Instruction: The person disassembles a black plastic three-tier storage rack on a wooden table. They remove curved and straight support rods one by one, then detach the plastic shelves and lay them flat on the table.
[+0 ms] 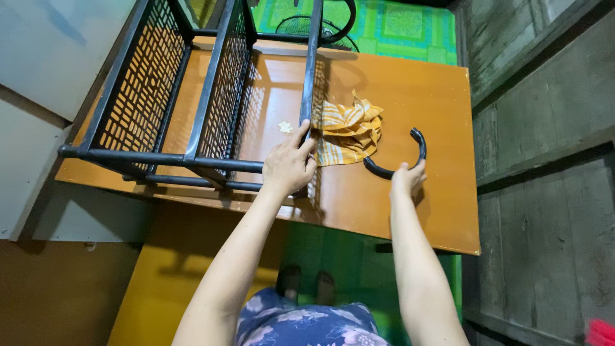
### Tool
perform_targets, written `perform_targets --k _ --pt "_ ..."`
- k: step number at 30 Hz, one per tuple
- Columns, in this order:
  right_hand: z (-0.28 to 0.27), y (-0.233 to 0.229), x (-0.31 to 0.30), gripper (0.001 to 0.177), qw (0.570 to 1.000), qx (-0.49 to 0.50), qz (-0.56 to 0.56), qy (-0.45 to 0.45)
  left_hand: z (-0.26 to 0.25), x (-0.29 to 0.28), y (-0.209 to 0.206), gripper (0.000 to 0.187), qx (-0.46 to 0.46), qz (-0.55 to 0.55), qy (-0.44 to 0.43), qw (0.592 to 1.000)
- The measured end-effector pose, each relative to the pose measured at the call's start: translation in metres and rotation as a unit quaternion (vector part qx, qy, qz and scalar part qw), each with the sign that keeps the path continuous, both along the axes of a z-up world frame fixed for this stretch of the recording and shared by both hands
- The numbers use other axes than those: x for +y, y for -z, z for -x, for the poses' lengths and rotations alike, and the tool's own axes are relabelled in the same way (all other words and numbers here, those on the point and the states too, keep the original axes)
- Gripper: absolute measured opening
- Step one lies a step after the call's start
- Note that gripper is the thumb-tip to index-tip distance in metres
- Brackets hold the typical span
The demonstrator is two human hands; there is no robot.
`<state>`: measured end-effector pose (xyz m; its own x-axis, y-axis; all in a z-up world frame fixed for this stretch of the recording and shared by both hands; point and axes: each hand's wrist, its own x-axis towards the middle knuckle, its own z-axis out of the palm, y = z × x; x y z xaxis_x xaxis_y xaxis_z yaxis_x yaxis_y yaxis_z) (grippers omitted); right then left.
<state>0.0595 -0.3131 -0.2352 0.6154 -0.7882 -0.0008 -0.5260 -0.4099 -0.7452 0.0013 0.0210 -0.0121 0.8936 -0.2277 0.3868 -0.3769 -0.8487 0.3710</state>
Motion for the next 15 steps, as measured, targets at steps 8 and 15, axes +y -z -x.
perform_targets --k 8,15 --pt "-0.006 -0.031 0.118 0.043 0.848 -0.136 -0.396 -0.325 -0.005 0.003 -0.006 0.032 0.105 0.021 0.021 0.994" --pt "0.004 -0.127 0.191 0.060 0.710 -0.119 -0.562 -0.407 0.008 0.025 -0.015 0.039 0.076 0.113 0.090 0.987"
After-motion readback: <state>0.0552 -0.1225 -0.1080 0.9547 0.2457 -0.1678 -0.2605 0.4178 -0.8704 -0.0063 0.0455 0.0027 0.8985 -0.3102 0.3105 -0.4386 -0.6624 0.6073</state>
